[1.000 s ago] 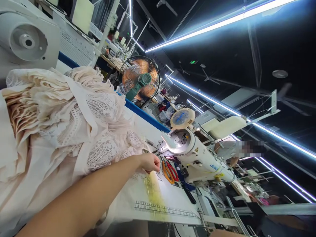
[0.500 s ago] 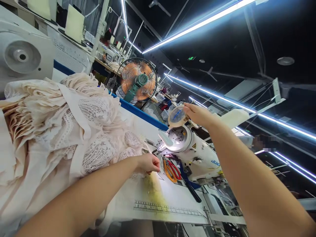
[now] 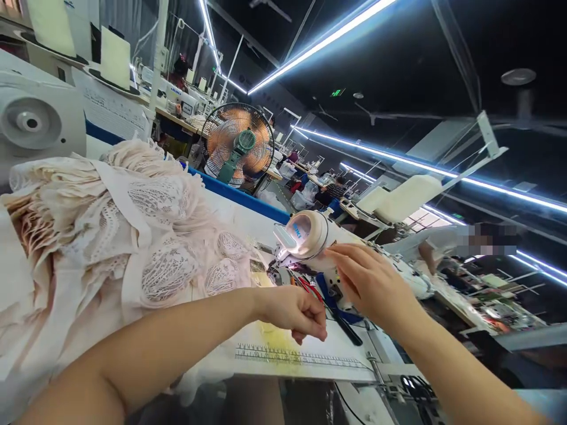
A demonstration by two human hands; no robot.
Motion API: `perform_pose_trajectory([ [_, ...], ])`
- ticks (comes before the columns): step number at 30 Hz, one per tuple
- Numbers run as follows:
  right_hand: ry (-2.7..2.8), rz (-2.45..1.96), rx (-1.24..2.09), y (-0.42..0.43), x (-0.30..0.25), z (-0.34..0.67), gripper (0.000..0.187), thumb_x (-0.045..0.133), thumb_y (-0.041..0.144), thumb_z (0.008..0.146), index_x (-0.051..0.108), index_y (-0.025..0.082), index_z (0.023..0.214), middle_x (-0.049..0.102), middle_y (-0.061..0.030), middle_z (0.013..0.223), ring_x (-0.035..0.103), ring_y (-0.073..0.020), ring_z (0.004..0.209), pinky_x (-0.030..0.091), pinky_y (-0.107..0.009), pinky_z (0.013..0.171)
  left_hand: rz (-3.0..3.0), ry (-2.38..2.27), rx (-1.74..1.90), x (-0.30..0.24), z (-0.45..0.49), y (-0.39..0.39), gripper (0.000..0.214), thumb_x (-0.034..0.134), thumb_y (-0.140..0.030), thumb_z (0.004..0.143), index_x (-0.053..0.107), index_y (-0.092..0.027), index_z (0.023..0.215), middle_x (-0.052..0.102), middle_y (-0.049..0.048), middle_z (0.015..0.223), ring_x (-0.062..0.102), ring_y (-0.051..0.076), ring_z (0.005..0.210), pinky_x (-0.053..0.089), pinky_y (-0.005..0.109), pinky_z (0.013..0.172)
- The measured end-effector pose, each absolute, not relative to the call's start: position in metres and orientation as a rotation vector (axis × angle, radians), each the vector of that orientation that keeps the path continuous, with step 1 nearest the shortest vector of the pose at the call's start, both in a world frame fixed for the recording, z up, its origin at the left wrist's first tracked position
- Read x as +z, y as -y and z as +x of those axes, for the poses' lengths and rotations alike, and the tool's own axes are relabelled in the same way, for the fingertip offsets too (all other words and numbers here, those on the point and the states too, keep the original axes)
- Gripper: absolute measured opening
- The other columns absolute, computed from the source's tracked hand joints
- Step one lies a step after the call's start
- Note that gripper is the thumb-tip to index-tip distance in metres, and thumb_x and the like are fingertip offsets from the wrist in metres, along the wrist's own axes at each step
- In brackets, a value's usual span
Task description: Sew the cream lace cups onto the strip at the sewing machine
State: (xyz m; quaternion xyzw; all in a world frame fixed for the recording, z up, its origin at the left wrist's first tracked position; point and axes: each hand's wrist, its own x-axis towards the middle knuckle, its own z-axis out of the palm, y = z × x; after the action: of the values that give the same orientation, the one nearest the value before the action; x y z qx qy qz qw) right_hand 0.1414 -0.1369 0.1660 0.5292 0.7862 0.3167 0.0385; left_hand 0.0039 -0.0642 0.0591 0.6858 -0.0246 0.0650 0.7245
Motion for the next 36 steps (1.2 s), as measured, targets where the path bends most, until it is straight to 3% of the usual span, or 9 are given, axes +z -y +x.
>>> perform_pose_trajectory([
  [3,-2.565,1.688,0.54,0.148,0.152,0.142,0.039,0.053,0.014,0.071,0.06,0.016,0.109,0.063,-0.0114,0.107,0.06,-0.0236,0.096,0.051,-0.036,0.079,1.619,0.003,0.284,0.092,-0.013,0.083,0.011,0.053,-0.012,0.077,0.058,-0.016,0.068,0.046,-0.0075,0.043,0.049,0.007,0.045,0.039,0.017,0.048],
  [6,-2.697,1.828,0.172,0.143,0.147,0.134,0.019,0.057,0.017,0.062,0.064,0.021,0.079,0.065,-0.0049,0.084,0.061,-0.0175,0.075,0.05,-0.026,0.064,1.799,-0.135,0.469,0.125,-0.031,0.091,0.014,0.05,-0.012,0.078,0.061,-0.016,0.071,0.049,-0.0061,0.051,0.048,0.007,0.047,0.037,0.018,0.048],
  [8,-2.715,2.009,0.217,0.132,0.155,0.132,0.009,0.051,0.019,0.066,0.06,0.021,0.066,0.063,-0.003,0.071,0.059,-0.0164,0.068,0.047,-0.025,0.06,1.919,-0.186,0.633,0.142,-0.039,0.086,0.014,0.049,-0.012,0.078,0.06,-0.015,0.069,0.05,-0.0055,0.056,0.046,0.007,0.05,0.037,0.019,0.051],
  [11,-2.597,2.308,0.47,0.112,0.179,0.138,0.023,0.039,0.028,0.079,0.059,0.019,0.071,0.062,-0.0039,0.065,0.055,-0.0172,0.062,0.041,-0.027,0.056,1.952,-0.269,0.934,0.154,-0.045,0.064,0.015,0.047,-0.014,0.078,0.057,-0.015,0.067,0.049,-0.0052,0.057,0.044,0.007,0.052,0.035,0.019,0.053],
  [16,-2.377,2.512,0.638,0.092,0.202,0.15,0.024,0.044,0.035,0.079,0.059,0.021,0.066,0.059,-0.0013,0.056,0.05,-0.0157,0.052,0.033,-0.027,0.049,1.853,-0.485,1.088,0.14,-0.038,0.03,0.016,0.044,-0.02,0.079,0.057,-0.014,0.072,0.046,-0.0042,0.057,0.043,0.008,0.051,0.034,0.019,0.05],
  [23,-2.196,2.643,0.606,0.07,0.202,0.154,0.023,0.048,0.036,0.08,0.06,0.021,0.067,0.066,-0.0016,0.062,0.051,-0.0145,0.047,0.036,-0.027,0.046,2.09,-0.564,1.187,0.125,-0.023,0.017,0.018,0.042,-0.017,0.082,0.056,-0.017,0.071,0.054,-0.0019,0.065,0.048,0.013,0.063,0.034,0.022,0.057],
  [26,-2.15,2.673,0.501,0.046,0.207,0.151,0.027,0.043,0.036,0.085,0.062,0.019,0.077,0.069,-0.0029,0.067,0.053,-0.0126,0.044,0.04,-0.025,0.043,2.13,-0.665,1.231,0.122,-0.018,0.009,0.019,0.04,-0.015,0.083,0.056,-0.017,0.075,0.058,0.0,0.071,0.052,0.014,0.068,0.035,0.023,0.06],
  [31,-2.105,2.482,0.442,0.006,0.224,0.135,0.019,0.046,0.025,0.087,0.061,0.015,0.093,0.071,-0.007,0.087,0.065,-0.0145,0.07,0.049,-0.025,0.061,2.373,-0.79,1.216,0.116,-0.007,0.008,0.019,0.038,-0.014,0.084,0.056,-0.018,0.079,0.059,0.0032,0.075,0.054,0.017,0.072,0.035,0.025,0.062],
  [36,-2.027,2.083,0.327,-0.023,0.231,0.117,0.018,0.06,0.022,0.082,0.06,0.015,0.098,0.066,-0.0056,0.102,0.061,-0.0168,0.092,0.049,-0.036,0.082,2.678,-0.792,1.002,0.11,0.006,0.027,0.022,0.04,-0.011,0.082,0.058,-0.015,0.095,0.061,0.0103,0.082,0.058,0.024,0.078,0.041,0.031,0.065],
])
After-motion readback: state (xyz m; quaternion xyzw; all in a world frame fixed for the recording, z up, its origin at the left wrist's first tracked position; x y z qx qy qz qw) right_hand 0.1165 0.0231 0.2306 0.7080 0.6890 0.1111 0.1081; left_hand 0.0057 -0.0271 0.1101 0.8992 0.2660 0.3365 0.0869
